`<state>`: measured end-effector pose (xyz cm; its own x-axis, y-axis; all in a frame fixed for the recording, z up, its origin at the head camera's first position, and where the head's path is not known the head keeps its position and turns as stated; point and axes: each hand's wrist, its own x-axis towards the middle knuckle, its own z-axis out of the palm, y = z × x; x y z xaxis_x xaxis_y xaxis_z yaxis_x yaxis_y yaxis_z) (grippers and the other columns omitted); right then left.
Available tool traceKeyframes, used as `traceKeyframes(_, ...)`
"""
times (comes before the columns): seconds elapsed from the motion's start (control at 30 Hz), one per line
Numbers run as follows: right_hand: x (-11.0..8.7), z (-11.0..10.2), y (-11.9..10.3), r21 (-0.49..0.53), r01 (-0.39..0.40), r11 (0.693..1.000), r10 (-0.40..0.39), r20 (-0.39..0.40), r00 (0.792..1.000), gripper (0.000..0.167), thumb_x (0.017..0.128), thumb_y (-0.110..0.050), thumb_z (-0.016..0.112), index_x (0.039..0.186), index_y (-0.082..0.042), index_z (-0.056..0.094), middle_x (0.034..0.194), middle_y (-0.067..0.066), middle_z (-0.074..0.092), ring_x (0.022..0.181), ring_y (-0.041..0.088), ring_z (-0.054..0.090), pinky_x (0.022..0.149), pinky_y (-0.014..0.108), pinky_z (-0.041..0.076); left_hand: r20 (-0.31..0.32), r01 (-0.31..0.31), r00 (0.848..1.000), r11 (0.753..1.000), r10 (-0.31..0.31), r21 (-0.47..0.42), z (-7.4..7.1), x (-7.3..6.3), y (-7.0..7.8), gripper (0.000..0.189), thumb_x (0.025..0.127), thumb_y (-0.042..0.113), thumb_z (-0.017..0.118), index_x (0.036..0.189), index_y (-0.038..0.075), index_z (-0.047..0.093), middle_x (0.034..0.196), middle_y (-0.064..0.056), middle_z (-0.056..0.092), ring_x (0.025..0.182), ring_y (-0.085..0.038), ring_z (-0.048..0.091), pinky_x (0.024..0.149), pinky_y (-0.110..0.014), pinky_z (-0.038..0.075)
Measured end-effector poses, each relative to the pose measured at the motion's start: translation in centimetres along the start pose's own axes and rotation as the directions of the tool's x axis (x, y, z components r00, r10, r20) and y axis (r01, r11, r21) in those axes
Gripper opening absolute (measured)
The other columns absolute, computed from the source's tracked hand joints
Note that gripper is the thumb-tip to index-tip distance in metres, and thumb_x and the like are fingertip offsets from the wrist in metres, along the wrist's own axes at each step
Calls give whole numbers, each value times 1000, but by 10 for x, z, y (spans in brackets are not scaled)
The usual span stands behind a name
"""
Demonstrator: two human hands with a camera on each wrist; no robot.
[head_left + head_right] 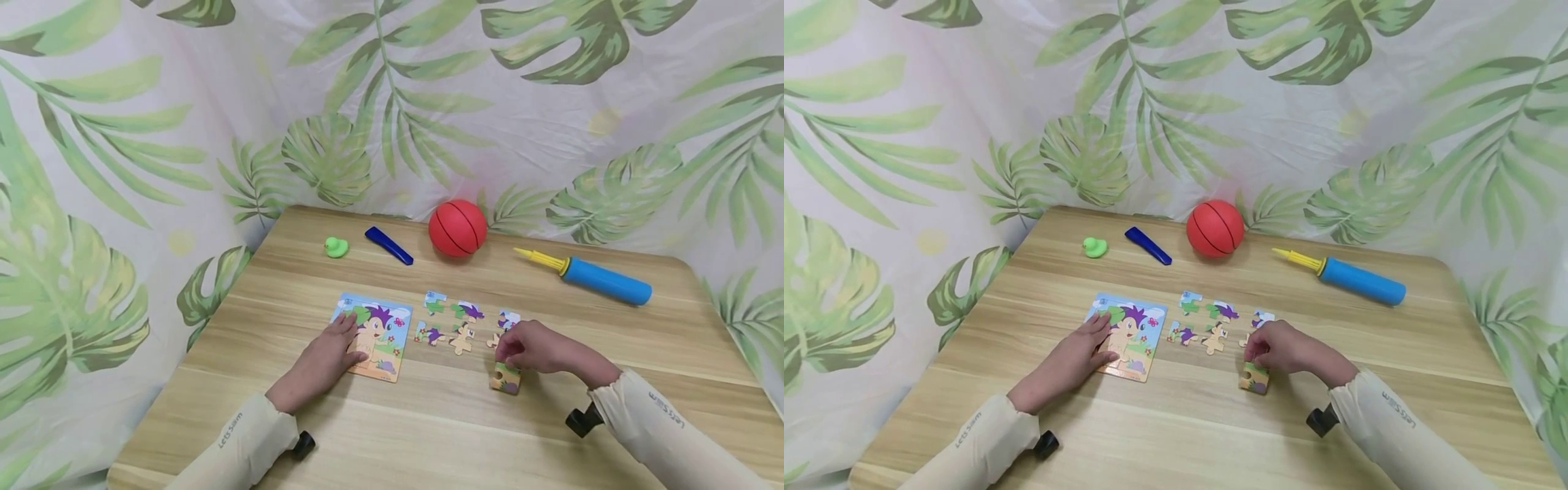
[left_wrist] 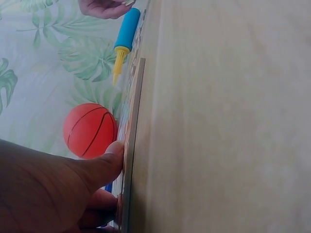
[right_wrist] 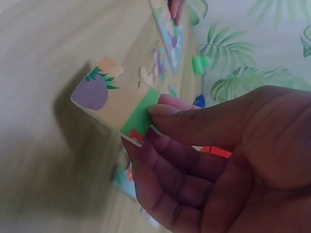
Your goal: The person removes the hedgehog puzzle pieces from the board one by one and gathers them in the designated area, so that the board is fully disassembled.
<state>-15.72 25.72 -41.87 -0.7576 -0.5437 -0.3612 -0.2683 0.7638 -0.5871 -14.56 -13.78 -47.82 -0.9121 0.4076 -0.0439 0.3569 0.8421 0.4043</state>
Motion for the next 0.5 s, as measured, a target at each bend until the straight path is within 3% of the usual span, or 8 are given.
traceKeyframes(0.13,-2,2,3,-28,20,999,-20,-8,1000,13,90,-1,69,93,-12,75,83,-5,67,76,6,52,68,19,47,-2,4,1000,1000,-4,-9,-1,0,-1,66,97,33,65,143,-12,45,160,-24,33,151,-41,28,121,-53,32)
traceKeyframes(0.5,-4,5,-2,-80,-41,996,37,-45,998,12,93,-16,70,101,-10,77,87,-6,71,77,7,55,70,22,50,5,2,1000,1000,-1,-22,1,0,0,67,98,32,64,143,-12,44,161,-25,31,152,-42,27,121,-54,31)
